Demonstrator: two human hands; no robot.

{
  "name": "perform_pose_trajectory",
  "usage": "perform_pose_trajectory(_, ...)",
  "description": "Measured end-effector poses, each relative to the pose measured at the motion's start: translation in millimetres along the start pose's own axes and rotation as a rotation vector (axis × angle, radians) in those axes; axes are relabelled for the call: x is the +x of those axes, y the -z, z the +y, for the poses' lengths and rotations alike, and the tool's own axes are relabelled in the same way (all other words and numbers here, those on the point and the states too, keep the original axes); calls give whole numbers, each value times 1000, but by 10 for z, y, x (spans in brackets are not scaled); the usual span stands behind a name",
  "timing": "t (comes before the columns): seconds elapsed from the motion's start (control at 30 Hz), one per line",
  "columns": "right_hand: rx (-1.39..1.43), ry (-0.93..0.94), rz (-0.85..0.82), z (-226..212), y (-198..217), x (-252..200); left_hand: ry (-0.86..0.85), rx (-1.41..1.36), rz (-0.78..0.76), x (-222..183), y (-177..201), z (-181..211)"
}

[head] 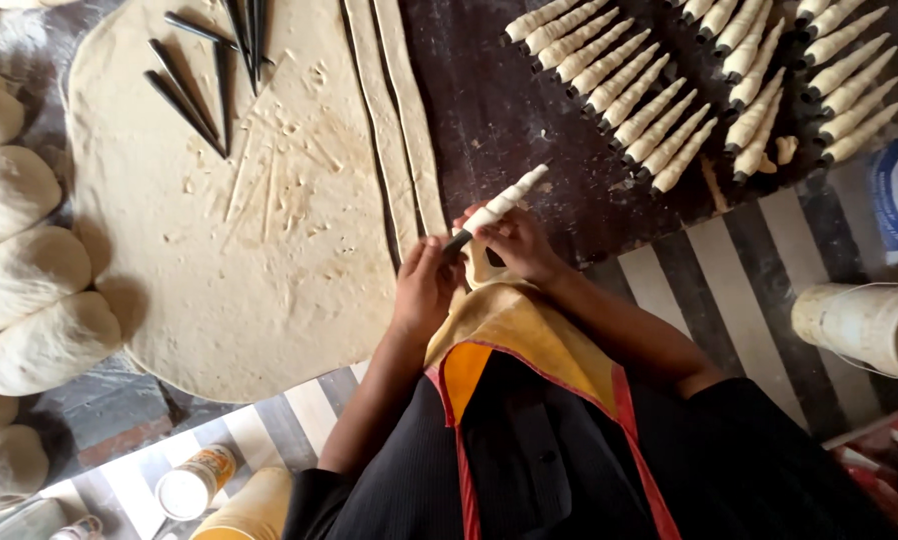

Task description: The person wraps strips of dough spirally around black conical baking molds by hand and places the finished dough-covered molds in rows on the floured table alongside previously completed ones. They repeatedly take a dough strip, press it onto a mold, rotate and wrap it, then set it with the growing batch.

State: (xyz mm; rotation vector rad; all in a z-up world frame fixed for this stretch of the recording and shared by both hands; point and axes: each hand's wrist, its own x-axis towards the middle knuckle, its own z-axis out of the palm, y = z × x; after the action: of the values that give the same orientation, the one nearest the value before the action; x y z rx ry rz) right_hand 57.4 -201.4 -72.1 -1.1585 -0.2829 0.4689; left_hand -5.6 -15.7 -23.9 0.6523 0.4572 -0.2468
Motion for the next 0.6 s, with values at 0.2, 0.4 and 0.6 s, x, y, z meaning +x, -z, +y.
perform_pose_trajectory(0.2, -20, -49, -16, -97, -48, 33, -89, 50, 64, 5, 43, -63)
perform_pose_trajectory(0.4, 6, -39, -42, -109, -107, 48, -162, 95, -71, 53, 245, -129)
perform_pose_trajectory(0.6, -62, 17, -38, -200, -127, 31, -172, 120, -65, 132, 318, -203)
